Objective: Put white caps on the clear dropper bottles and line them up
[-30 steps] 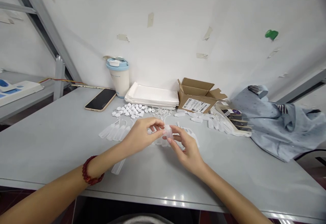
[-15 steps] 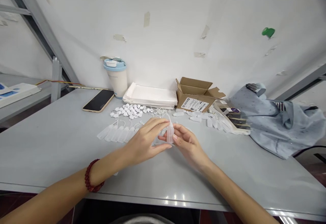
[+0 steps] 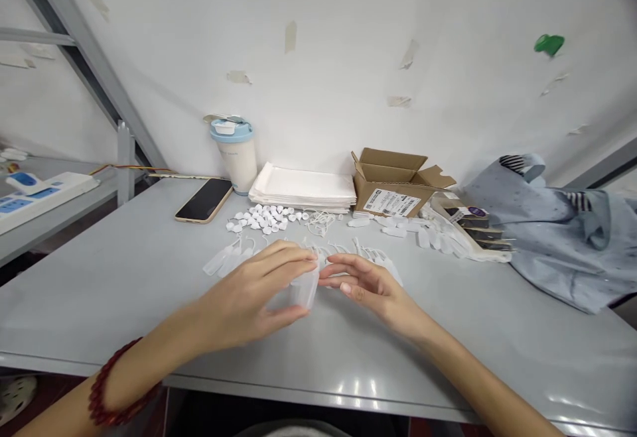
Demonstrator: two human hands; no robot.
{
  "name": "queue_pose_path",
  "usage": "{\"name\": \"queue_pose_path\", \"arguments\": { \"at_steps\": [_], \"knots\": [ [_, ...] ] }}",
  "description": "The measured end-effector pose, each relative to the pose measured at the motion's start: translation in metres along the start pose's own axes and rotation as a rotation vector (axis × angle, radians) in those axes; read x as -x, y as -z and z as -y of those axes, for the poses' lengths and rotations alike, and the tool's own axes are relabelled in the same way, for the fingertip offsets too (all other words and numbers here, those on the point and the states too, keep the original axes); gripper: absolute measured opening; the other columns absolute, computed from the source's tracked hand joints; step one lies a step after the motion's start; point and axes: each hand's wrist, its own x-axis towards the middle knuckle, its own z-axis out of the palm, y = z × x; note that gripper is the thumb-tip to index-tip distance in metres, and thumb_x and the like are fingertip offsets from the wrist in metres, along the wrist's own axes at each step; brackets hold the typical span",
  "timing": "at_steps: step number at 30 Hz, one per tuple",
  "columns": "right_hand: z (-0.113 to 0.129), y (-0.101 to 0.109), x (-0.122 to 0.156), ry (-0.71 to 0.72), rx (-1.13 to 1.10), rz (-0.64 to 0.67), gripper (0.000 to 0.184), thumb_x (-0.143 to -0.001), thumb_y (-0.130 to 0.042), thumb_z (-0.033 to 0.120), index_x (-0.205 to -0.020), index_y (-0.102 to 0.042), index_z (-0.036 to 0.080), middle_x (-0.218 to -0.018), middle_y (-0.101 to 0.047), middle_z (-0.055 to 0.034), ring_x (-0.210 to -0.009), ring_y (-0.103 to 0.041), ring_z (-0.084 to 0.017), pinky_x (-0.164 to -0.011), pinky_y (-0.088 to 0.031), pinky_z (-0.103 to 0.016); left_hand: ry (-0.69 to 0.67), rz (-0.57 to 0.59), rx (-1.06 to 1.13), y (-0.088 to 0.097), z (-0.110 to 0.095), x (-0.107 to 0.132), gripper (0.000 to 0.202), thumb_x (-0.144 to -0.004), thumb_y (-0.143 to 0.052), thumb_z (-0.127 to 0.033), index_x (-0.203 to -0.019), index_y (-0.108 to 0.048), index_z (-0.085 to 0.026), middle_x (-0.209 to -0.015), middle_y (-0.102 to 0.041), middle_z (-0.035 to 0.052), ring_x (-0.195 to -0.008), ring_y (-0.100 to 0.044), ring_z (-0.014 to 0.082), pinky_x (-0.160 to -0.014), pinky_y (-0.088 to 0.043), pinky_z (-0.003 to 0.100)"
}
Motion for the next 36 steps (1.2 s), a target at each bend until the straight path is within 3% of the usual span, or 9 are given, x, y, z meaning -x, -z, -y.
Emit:
{"name": "queue_pose_path", "arguments": {
  "at_steps": [4, 9, 13, 16, 21, 26, 31, 36],
  "knots": [
    [0.003, -0.016, 0.001, -0.053, -0.074, 0.055, 0.034, -0.087, -0.063, 0.03, -0.12, -0.058, 0.025, -0.114, -0.066, -0.006, -0.107, -0.064, -0.019, -0.1, -0.042, -0.039, 0.061, -0.056, 0.07, -0.003, -0.013, 0.021, 0.049, -0.083, -0.068, -0.027, -0.126, -0.046, -0.021, -0.122, -0.059, 0.0069, -0.119, -0.048, 0.0212, -0.102, -0.045, 0.037],
    [0.001, -0.036, 0.004, -0.08, -0.206, 0.152, 0.032, -0.088, -0.061, 0.036, -0.115, -0.062, 0.02, -0.099, -0.071, -0.0069, -0.095, -0.067, -0.02, -0.089, -0.048, -0.035, 0.083, -0.126, 0.158, -0.022, -0.028, 0.024, 0.048, -0.083, -0.069, -0.031, -0.124, -0.047, -0.02, -0.116, -0.062, 0.0063, -0.118, -0.051, 0.0201, -0.1, -0.047, 0.034],
    [0.0, -0.039, 0.004, -0.087, -0.169, 0.083, 0.027, -0.087, -0.062, 0.038, -0.103, -0.067, 0.018, -0.087, -0.072, -0.0052, -0.078, -0.069, -0.018, -0.076, -0.052, -0.031, 0.112, -0.173, 0.118, -0.031, -0.03, 0.026, 0.042, -0.084, -0.067, -0.027, -0.12, -0.046, -0.019, -0.116, -0.06, 0.0076, -0.118, -0.05, 0.02, -0.102, -0.046, 0.036],
    [-0.004, -0.039, 0.004, -0.106, -0.102, -0.018, 0.023, -0.084, -0.064, 0.037, -0.096, -0.067, 0.018, -0.076, -0.071, -0.0027, -0.074, -0.069, -0.017, -0.075, -0.051, -0.031, 0.16, -0.209, 0.036, -0.034, -0.03, 0.031, 0.042, -0.083, -0.068, -0.027, -0.118, -0.045, -0.017, -0.118, -0.055, 0.0104, -0.119, -0.047, 0.0222, -0.1, -0.046, 0.039],
    [-0.014, -0.044, 0.005, -0.145, 0.034, -0.178, 0.028, -0.076, -0.071, 0.041, -0.092, -0.065, 0.017, -0.07, -0.067, 0.0002, -0.068, -0.064, -0.015, -0.072, -0.049, -0.029, 0.076, -0.095, -0.18, -0.035, -0.039, 0.029, 0.048, -0.086, -0.064, -0.025, -0.127, -0.043, -0.011, -0.128, -0.052, 0.0153, -0.127, -0.041, 0.0282, -0.102, -0.045, 0.045],
    [-0.018, -0.048, 0.004, -0.172, 0.103, -0.234, 0.027, -0.071, -0.075, 0.039, -0.081, -0.066, 0.016, -0.069, -0.063, 0.002, -0.058, -0.053, -0.009, -0.055, -0.041, -0.021, 0.019, -0.05, -0.293, -0.035, -0.046, 0.025, 0.041, -0.087, -0.061, -0.019, -0.125, -0.048, -0.009, -0.118, -0.06, 0.0149, -0.117, -0.05, 0.0306, -0.096, -0.049, 0.046],
    [-0.018, -0.05, 0.006, -0.162, 0.094, -0.151, 0.03, -0.068, -0.079, 0.037, -0.087, -0.066, 0.018, -0.07, -0.065, 0.0021, -0.062, -0.06, -0.012, -0.06, -0.045, -0.023, 0.13, 0.017, -0.114, -0.027, -0.038, 0.037, 0.047, -0.086, -0.063, -0.027, -0.128, -0.045, -0.016, -0.12, -0.059, 0.0106, -0.117, -0.051, 0.0256, -0.096, -0.051, 0.039],
    [-0.011, -0.046, 0.007, -0.154, 0.183, -0.225, 0.03, -0.081, -0.065, 0.044, -0.095, -0.063, 0.018, -0.076, -0.069, -0.002, -0.069, -0.069, -0.016, -0.065, -0.048, -0.026, 0.291, 0.054, -0.05, -0.018, -0.017, 0.059, 0.046, -0.083, -0.067, -0.029, -0.125, -0.048, -0.024, -0.124, -0.058, 0.0056, -0.121, -0.047, 0.0244, -0.097, -0.051, 0.037]
  ]
}}
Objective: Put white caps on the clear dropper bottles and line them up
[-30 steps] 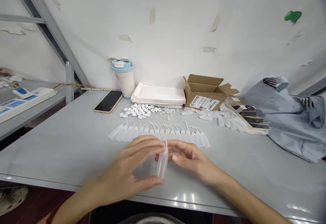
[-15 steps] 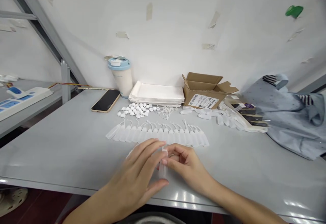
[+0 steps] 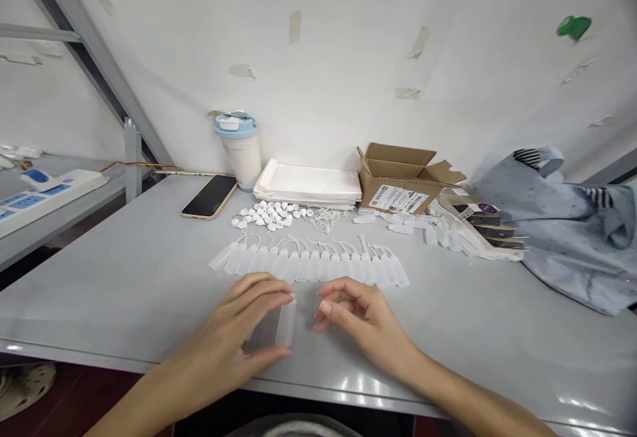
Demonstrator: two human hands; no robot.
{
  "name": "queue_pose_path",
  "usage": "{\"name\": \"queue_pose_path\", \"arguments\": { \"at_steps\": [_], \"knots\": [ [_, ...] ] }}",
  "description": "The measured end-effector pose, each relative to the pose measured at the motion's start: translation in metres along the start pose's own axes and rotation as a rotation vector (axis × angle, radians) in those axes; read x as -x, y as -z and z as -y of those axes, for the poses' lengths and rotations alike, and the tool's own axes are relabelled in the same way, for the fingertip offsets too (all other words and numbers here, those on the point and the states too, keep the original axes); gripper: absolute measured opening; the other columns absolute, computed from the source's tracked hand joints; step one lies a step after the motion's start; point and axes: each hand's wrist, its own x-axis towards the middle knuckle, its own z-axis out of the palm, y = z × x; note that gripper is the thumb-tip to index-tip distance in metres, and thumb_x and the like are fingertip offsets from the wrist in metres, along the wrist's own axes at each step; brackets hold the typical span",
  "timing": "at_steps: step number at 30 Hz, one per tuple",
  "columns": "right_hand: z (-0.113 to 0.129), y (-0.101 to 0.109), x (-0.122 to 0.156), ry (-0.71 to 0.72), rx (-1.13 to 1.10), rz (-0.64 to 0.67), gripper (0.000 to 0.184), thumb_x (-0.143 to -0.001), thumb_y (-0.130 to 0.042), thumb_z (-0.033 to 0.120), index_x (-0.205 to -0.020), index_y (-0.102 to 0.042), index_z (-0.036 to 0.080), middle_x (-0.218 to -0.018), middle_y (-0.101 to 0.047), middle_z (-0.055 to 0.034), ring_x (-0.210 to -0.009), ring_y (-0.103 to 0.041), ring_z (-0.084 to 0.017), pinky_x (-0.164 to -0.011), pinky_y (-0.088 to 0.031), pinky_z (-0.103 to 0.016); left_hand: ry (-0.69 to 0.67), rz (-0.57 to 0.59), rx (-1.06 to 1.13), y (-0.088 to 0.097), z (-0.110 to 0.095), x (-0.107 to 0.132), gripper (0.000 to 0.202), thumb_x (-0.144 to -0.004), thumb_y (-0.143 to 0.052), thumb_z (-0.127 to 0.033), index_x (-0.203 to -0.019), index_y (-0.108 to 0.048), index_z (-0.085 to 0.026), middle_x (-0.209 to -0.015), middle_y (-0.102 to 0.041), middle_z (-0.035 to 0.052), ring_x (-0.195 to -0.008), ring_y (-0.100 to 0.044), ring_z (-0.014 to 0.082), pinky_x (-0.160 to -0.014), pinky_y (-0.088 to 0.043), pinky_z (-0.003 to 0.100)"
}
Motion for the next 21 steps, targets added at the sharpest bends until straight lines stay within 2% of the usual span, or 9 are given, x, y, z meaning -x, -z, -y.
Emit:
{"name": "queue_pose_path", "arguments": {
  "at_steps": [4, 9, 21],
  "knots": [
    [0.004, 0.004, -0.002, 0.001, -0.013, -0.034, 0.03, -0.084, -0.061, 0.046, -0.09, -0.062, 0.017, -0.074, -0.068, -0.0021, -0.065, -0.07, -0.016, -0.063, -0.048, -0.027, 0.071, 0.038, 0.005, -0.003, 0.014, 0.014, 0.046, -0.082, -0.067, -0.029, -0.124, -0.049, -0.026, -0.125, -0.059, 0.0043, -0.125, -0.044, 0.0247, -0.1, -0.049, 0.039],
    [0.003, 0.003, -0.002, 0.007, 0.005, -0.016, 0.029, -0.085, -0.059, 0.046, -0.089, -0.062, 0.017, -0.073, -0.069, -0.0027, -0.064, -0.069, -0.015, -0.063, -0.047, -0.027, 0.118, 0.062, -0.027, -0.007, 0.022, 0.024, 0.045, -0.082, -0.067, -0.027, -0.124, -0.05, -0.027, -0.128, -0.058, 0.0028, -0.129, -0.04, 0.0237, -0.102, -0.047, 0.039],
    [0.003, 0.009, -0.006, 0.034, 0.024, -0.031, 0.028, -0.086, -0.058, 0.045, -0.086, -0.061, 0.017, -0.07, -0.068, -0.0015, -0.06, -0.066, -0.014, -0.061, -0.048, -0.027, 0.092, 0.088, -0.026, 0.001, 0.031, 0.018, 0.041, -0.083, -0.064, -0.03, -0.122, -0.055, -0.026, -0.129, -0.058, 0.0049, -0.129, -0.041, 0.0265, -0.101, -0.047, 0.044]
  ]
}}
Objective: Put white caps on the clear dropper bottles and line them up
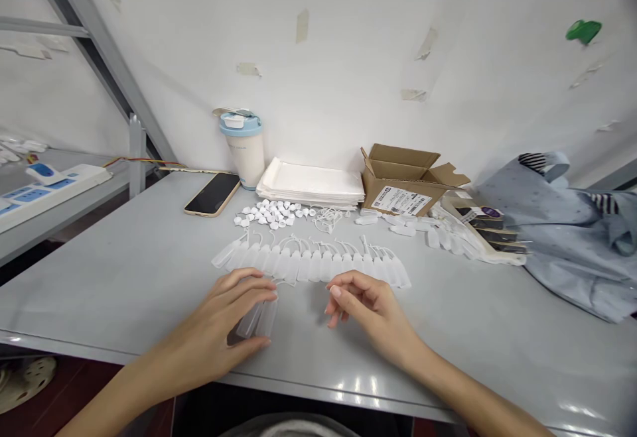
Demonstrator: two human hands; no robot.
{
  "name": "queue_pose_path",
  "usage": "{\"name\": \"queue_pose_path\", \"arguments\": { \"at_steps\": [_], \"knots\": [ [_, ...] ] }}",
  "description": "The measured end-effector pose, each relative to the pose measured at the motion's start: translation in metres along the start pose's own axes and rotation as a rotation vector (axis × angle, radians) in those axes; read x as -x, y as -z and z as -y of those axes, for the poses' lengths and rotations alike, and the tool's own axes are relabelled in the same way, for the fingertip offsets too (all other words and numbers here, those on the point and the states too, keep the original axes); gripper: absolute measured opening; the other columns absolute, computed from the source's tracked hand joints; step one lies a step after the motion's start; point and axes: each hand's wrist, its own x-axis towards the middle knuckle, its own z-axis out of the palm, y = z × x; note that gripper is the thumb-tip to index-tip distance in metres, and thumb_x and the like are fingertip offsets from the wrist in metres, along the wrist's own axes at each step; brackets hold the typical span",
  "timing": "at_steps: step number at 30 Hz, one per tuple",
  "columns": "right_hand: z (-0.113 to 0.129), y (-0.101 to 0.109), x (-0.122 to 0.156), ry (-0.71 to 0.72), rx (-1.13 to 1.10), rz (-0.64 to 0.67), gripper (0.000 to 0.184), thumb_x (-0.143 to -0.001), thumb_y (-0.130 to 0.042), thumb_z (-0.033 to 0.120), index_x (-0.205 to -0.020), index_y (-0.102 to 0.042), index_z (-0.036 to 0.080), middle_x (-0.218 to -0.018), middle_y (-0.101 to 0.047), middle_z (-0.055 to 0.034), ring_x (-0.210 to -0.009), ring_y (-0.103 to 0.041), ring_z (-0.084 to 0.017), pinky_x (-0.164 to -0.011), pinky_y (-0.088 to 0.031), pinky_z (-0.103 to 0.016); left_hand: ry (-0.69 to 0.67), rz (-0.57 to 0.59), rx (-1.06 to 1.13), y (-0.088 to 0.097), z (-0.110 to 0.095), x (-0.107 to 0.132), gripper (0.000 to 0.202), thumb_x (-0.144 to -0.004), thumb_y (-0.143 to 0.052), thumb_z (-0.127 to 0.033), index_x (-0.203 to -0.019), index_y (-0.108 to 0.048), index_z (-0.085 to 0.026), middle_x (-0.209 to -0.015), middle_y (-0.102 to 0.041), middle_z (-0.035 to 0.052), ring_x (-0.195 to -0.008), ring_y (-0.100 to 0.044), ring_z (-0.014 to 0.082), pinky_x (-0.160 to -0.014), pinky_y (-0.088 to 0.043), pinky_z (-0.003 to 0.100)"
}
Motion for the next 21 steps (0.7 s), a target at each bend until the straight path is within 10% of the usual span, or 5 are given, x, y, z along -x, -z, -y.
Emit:
{"name": "queue_pose_path", "arguments": {
  "at_steps": [21],
  "knots": [
    [-0.0034, 0.0083, -0.0095, 0.021, 0.006, -0.05, 0.031, -0.085, -0.057, 0.047, -0.079, -0.06, 0.017, -0.066, -0.065, -0.001, -0.056, -0.061, -0.013, -0.059, -0.047, -0.028, -0.055, -0.019, -0.017, 0.0031, 0.0039, -0.0006, 0.041, -0.081, -0.066, -0.03, -0.121, -0.057, -0.027, -0.13, -0.057, 0.0054, -0.129, -0.042, 0.0278, -0.099, -0.048, 0.042]
  ]
}}
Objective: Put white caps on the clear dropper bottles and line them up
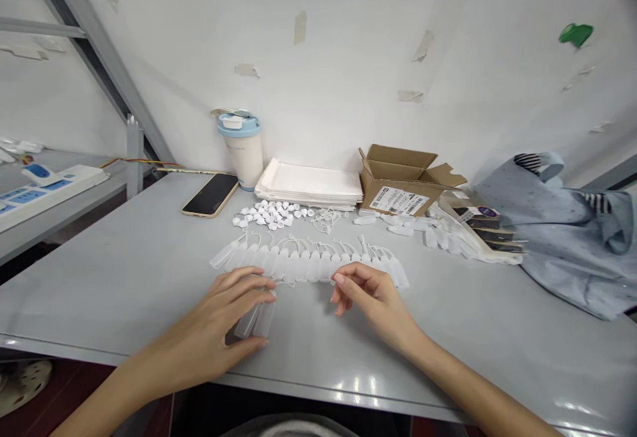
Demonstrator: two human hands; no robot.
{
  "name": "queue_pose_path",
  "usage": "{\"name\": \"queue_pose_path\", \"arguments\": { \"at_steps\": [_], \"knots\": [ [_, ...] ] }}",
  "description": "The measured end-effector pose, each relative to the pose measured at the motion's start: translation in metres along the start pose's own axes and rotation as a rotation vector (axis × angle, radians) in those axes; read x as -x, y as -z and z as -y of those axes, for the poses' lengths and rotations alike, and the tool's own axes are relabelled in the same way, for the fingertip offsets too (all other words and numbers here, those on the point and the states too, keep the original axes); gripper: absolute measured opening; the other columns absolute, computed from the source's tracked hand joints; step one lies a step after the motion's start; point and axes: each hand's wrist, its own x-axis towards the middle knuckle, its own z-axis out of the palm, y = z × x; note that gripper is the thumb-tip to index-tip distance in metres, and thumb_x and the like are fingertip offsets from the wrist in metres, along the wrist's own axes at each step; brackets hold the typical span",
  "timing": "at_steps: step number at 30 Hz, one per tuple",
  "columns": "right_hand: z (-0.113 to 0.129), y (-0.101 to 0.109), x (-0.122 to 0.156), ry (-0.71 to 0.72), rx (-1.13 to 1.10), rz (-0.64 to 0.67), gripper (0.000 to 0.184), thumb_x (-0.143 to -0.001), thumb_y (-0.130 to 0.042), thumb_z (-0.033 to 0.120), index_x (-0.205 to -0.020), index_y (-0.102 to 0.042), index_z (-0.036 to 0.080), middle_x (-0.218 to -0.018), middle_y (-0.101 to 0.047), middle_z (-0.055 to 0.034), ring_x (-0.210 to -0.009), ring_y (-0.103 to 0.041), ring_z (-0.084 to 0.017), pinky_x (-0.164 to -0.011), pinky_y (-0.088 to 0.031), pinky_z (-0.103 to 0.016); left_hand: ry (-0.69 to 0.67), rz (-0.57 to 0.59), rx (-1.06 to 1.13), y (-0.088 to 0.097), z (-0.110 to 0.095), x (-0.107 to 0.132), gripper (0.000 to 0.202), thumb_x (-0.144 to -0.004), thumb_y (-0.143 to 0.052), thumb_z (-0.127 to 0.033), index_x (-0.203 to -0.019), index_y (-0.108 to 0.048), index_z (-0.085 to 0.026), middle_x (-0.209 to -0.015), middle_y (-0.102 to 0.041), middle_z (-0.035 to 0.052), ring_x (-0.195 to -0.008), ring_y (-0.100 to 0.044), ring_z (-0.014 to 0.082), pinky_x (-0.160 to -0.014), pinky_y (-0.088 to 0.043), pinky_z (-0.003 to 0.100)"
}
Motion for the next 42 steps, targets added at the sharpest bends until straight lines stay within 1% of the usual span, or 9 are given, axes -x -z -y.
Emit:
{"name": "queue_pose_path", "arguments": {
  "at_steps": [6, 12, 17, 22, 26, 28, 31, 37, 42],
  "knots": [
    [0.004, 0.01, -0.005, 0.067, 0.066, -0.07, 0.027, -0.086, -0.057, 0.044, -0.08, -0.06, 0.018, -0.066, -0.065, -0.0009, -0.055, -0.06, -0.013, -0.058, -0.046, -0.027, -0.024, -0.012, 0.002, 0.014, -0.007, -0.021, 0.034, -0.085, -0.062, -0.034, -0.119, -0.056, -0.026, -0.126, -0.058, 0.005, -0.126, -0.044, 0.0259, -0.101, -0.045, 0.042],
    [-0.006, 0.051, -0.029, 0.234, 0.246, -0.29, 0.028, -0.085, -0.057, 0.045, -0.08, -0.06, 0.018, -0.068, -0.063, -0.0012, -0.052, -0.056, -0.012, -0.052, -0.044, -0.026, 0.019, -0.081, 0.049, 0.028, 0.0, -0.096, 0.023, -0.093, -0.047, -0.032, -0.105, -0.061, -0.02, -0.109, -0.065, 0.0067, -0.107, -0.056, 0.023, -0.09, -0.048, 0.038],
    [-0.028, 0.104, -0.052, 0.377, 0.632, -0.524, 0.03, -0.091, -0.045, 0.043, -0.088, -0.06, 0.017, -0.074, -0.066, -0.0058, -0.061, -0.062, -0.016, -0.056, -0.049, -0.029, 0.051, 0.043, 0.039, 0.015, 0.016, -0.16, 0.032, -0.09, -0.036, -0.02, -0.097, -0.067, -0.015, -0.103, -0.07, 0.0093, -0.097, -0.062, 0.0244, -0.086, -0.047, 0.037],
    [-0.043, 0.139, -0.065, 0.428, 0.796, -0.556, 0.032, -0.09, -0.044, 0.041, -0.091, -0.064, 0.017, -0.092, -0.07, -0.0138, -0.084, -0.064, -0.026, -0.069, -0.052, -0.04, 0.026, 0.156, 0.069, -0.008, 0.018, -0.191, 0.035, -0.087, -0.037, -0.016, -0.103, -0.069, -0.015, -0.101, -0.073, 0.0074, -0.09, -0.066, 0.0208, -0.078, -0.048, 0.028],
    [-0.048, 0.143, -0.069, 0.496, 0.892, -0.415, 0.026, -0.09, -0.043, 0.03, -0.097, -0.066, 0.02, -0.113, -0.068, -0.0128, -0.108, -0.059, -0.028, -0.094, -0.045, -0.049, -0.004, 0.189, 0.074, -0.015, 0.014, -0.199, 0.035, -0.083, -0.038, -0.013, -0.092, -0.072, -0.016, -0.098, -0.073, 0.0065, -0.09, -0.066, 0.0207, -0.078, -0.047, 0.026],
    [-0.048, 0.14, -0.07, 0.523, 0.924, -0.342, 0.028, -0.09, -0.04, 0.024, -0.099, -0.067, 0.021, -0.121, -0.066, -0.0107, -0.116, -0.055, -0.028, -0.099, -0.041, -0.05, -0.008, 0.174, 0.074, -0.014, 0.012, -0.199, 0.032, -0.081, -0.04, -0.014, -0.083, -0.072, -0.016, -0.089, -0.074, 0.0056, -0.084, -0.066, 0.0212, -0.075, -0.047, 0.027],
    [-0.048, 0.132, -0.074, 0.535, 0.973, -0.278, 0.032, -0.09, -0.036, 0.017, -0.104, -0.066, 0.02, -0.126, -0.063, -0.0096, -0.122, -0.05, -0.028, -0.099, -0.041, -0.052, 0.015, 0.105, 0.081, -0.01, 0.01, -0.19, 0.03, -0.082, -0.041, -0.019, -0.084, -0.072, -0.018, -0.086, -0.073, 0.0045, -0.081, -0.065, 0.0219, -0.074, -0.047, 0.029],
    [-0.05, 0.122, -0.082, 0.466, 1.013, -0.186, 0.041, -0.089, -0.036, 0.01, -0.117, -0.062, 0.025, -0.132, -0.059, -0.0058, -0.131, -0.041, -0.029, -0.1, -0.038, -0.056, 0.13, -0.086, 0.153, -0.003, 0.012, -0.156, 0.037, -0.089, -0.036, -0.03, -0.105, -0.067, -0.017, -0.106, -0.069, 0.0067, -0.091, -0.063, 0.0213, -0.076, -0.047, 0.03],
    [-0.05, 0.128, -0.083, 0.47, 0.995, -0.197, 0.042, -0.088, -0.035, 0.009, -0.116, -0.064, 0.022, -0.122, -0.065, -0.0084, -0.121, -0.05, -0.028, -0.096, -0.042, -0.051, 0.227, -0.253, 0.3, -0.003, 0.017, -0.15, 0.031, -0.086, -0.046, -0.034, -0.098, -0.07, -0.018, -0.105, -0.071, 0.0061, -0.088, -0.064, 0.0203, -0.074, -0.049, 0.03]
  ]
}}
